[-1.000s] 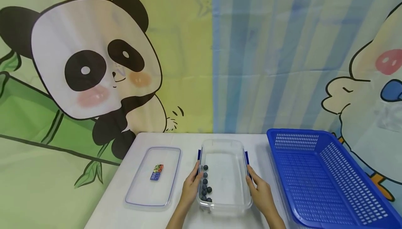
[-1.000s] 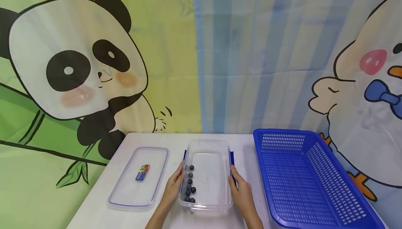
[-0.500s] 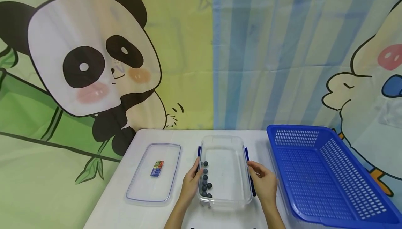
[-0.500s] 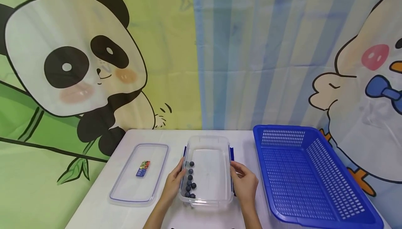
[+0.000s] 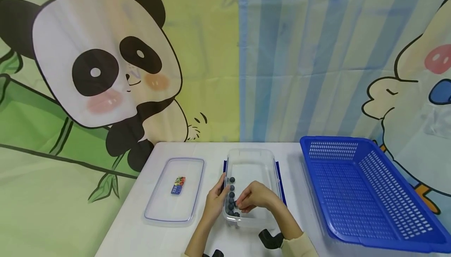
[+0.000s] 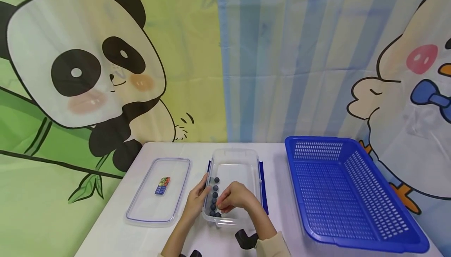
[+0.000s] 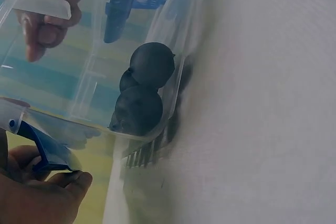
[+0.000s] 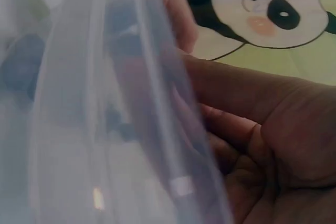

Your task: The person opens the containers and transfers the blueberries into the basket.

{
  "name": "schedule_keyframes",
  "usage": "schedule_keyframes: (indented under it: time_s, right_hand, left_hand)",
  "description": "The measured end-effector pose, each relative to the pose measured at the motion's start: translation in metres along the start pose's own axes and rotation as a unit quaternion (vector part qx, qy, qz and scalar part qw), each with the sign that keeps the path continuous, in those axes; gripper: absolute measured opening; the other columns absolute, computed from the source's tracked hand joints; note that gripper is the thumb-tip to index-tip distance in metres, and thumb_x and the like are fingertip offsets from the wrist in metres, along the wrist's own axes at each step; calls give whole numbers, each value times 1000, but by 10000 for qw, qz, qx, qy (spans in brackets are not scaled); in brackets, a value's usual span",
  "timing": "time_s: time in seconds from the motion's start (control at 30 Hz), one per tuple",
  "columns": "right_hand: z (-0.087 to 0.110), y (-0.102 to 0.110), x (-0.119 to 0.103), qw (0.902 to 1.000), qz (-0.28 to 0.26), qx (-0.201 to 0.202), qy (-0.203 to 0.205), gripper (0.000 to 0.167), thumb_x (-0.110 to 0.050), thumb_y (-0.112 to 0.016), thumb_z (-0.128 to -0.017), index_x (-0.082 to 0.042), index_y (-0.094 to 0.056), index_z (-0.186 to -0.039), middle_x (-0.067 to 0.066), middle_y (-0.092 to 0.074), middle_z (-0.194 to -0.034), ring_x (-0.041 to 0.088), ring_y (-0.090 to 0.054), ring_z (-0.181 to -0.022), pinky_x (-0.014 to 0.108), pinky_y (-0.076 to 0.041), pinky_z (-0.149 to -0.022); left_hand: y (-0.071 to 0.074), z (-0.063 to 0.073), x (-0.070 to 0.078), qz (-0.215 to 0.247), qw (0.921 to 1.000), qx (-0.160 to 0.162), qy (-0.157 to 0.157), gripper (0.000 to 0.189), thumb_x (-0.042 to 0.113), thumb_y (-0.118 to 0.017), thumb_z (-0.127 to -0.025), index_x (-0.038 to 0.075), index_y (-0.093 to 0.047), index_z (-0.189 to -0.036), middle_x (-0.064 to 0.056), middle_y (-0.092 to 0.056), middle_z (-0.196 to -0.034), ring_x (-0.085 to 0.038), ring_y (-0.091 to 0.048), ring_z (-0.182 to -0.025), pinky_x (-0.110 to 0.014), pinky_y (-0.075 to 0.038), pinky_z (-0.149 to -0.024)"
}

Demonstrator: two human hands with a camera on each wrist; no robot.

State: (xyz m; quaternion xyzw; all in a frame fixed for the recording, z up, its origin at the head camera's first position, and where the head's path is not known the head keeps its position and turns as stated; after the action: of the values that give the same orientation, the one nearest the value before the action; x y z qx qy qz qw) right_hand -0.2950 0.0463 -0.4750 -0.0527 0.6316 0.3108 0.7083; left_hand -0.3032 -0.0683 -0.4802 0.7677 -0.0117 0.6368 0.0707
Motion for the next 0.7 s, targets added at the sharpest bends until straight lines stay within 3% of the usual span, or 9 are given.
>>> schedule_keyframes:
  time_s: [0.17,0.7]
  right_hand:
    - [-10,-2,12,9978,495,-18,-440,5,9,-70,-73,8,-70,-78,12,-67,-66,23,-66,-57,36,-58,-57]
    - [-27,-10,48,9844,900,28,-1509,10,15,-70,-69,6,-70,-74,16,-67,-68,18,-64,-55,30,-58,-57]
  left_hand:
    - [0,-2,-1,-62,10000,-7,-4,49,6,-50,-94,-4,-32,-139,-23,-32,-141,-34,-33,-129,-39,-28,-105]
    - [1,-3,-3,-104,9998,-54,151,50,6,-50,-94,-3,-31,-140,-22,-30,-142,-33,-32,-129,-39,-28,-105]
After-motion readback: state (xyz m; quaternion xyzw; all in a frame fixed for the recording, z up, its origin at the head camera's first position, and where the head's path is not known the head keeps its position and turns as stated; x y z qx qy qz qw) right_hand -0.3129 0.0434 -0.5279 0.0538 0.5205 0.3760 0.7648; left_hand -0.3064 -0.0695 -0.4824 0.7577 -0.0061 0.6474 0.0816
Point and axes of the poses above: each hand's wrist, its own z-axis away from the middle knuckle, its own y-axis out of the back of the hand, x = y × z, the point moved 10 cm from there along -z, towards the middle knuckle
